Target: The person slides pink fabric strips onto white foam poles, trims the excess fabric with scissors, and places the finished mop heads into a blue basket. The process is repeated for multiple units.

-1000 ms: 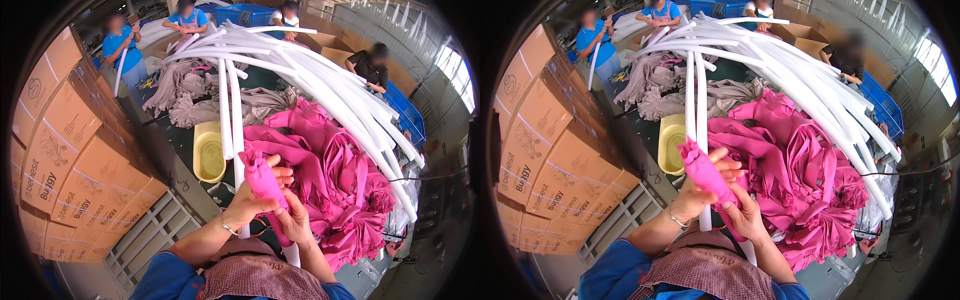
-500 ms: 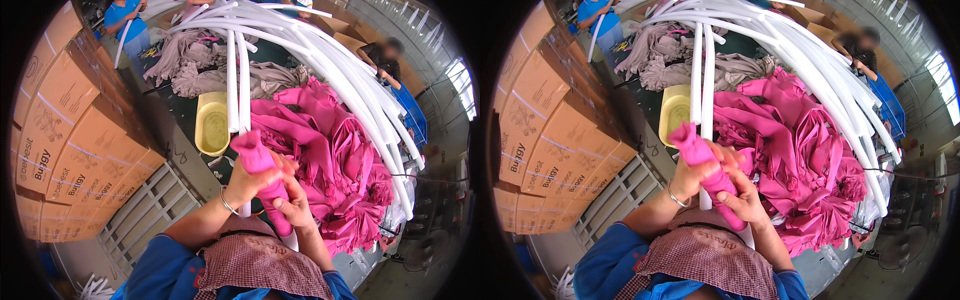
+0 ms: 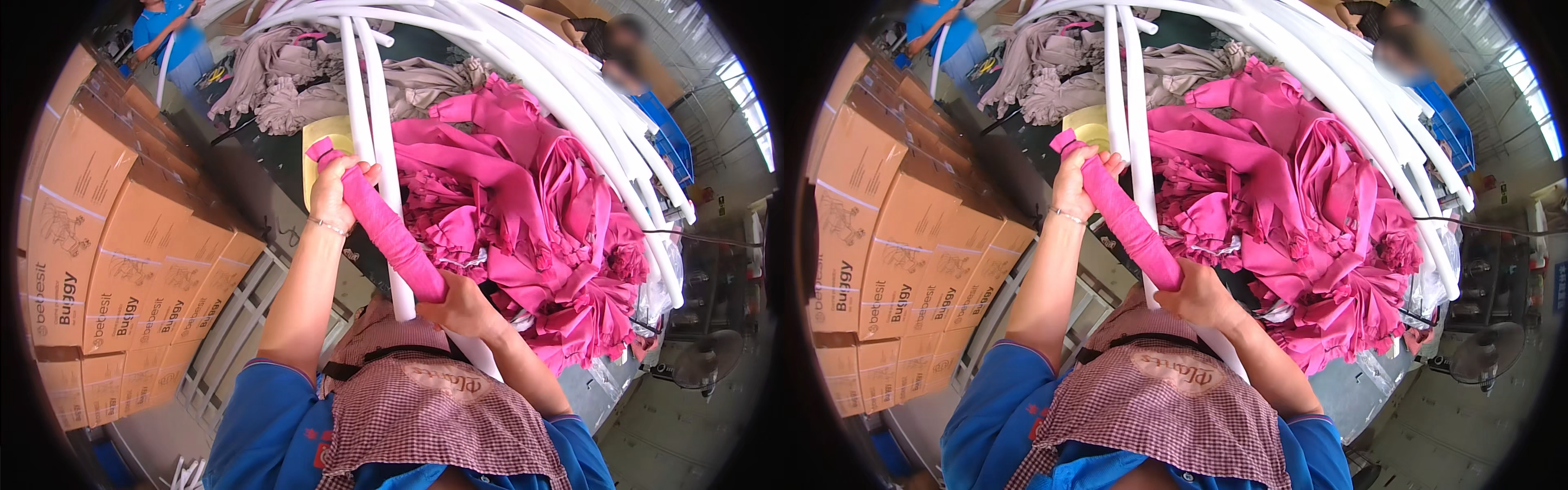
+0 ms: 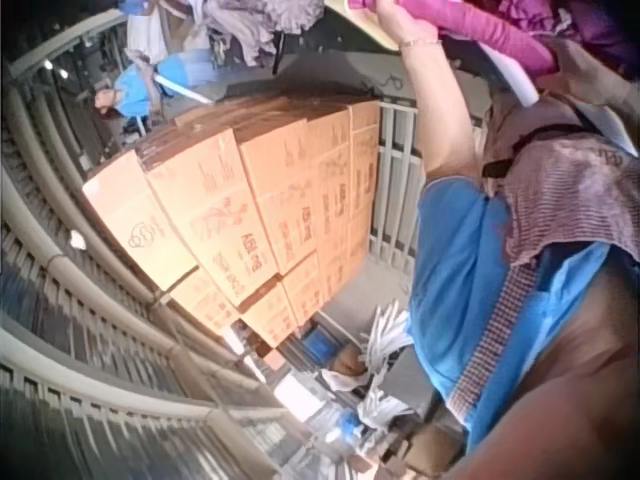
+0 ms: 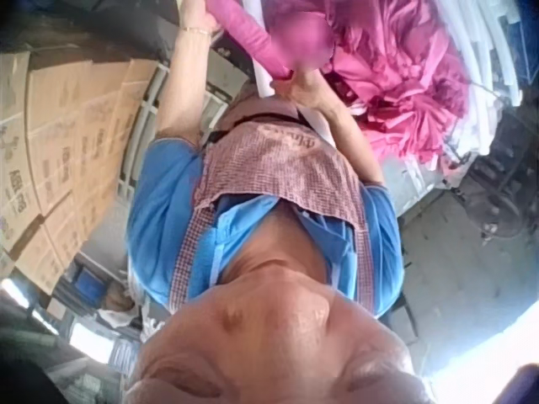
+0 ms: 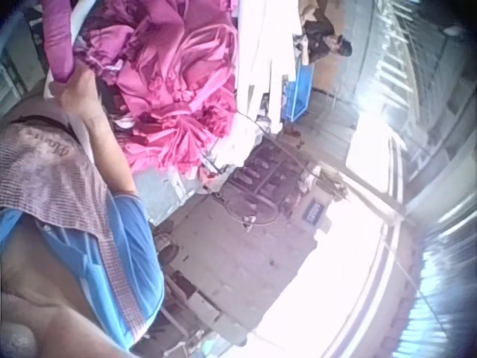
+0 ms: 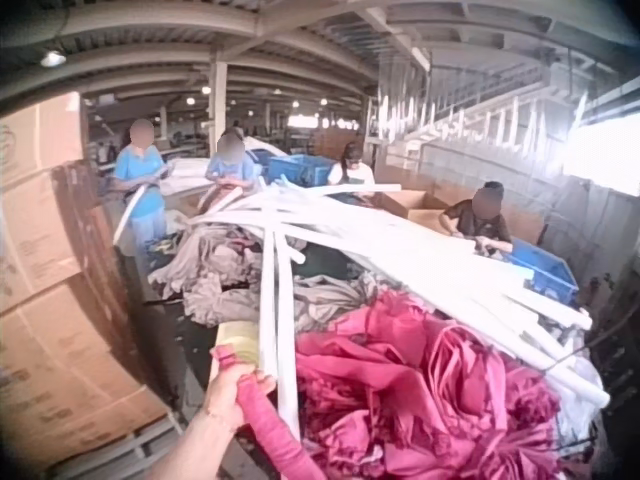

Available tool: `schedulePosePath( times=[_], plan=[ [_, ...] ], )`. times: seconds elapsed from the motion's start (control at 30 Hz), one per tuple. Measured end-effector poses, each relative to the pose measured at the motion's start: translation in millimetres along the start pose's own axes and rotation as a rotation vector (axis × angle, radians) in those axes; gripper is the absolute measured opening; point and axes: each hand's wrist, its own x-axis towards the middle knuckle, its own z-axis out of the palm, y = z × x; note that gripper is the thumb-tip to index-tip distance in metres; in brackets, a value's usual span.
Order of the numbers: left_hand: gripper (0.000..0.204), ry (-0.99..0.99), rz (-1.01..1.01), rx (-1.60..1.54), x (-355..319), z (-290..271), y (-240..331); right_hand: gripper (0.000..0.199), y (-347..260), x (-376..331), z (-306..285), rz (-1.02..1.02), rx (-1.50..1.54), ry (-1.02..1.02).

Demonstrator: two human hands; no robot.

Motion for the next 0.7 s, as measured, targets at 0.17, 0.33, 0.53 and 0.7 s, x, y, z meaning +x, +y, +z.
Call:
schedulePosePath(
  times=[0.17,0.33,0.53,0.7],
  plan=[
    [0.016,0.016,-0.044,0.017,6.1,-6.6,-20.8,0.031,34.0,-43.1,-4.3,-0.032,-0.091,-0.001],
    [0.014,-0.16,-0.02,0.102,-25.5,47.6,-36.8,0.044,25.7,-20.3,-21.7,-0.034,0.205,0.015],
    [0.014,-0.133,-0.114,0.173,-23.8,28.9,-54.9,0.047,51.1,-55.0,-22.5,0.144,0.053,-0.084],
    [0.02,-0.506,0.045,0.346,-81.5,66.5,-72.4,0.08,23.1,-24.6,-18.5,-0.366,0.099,0.343]
  ],
)
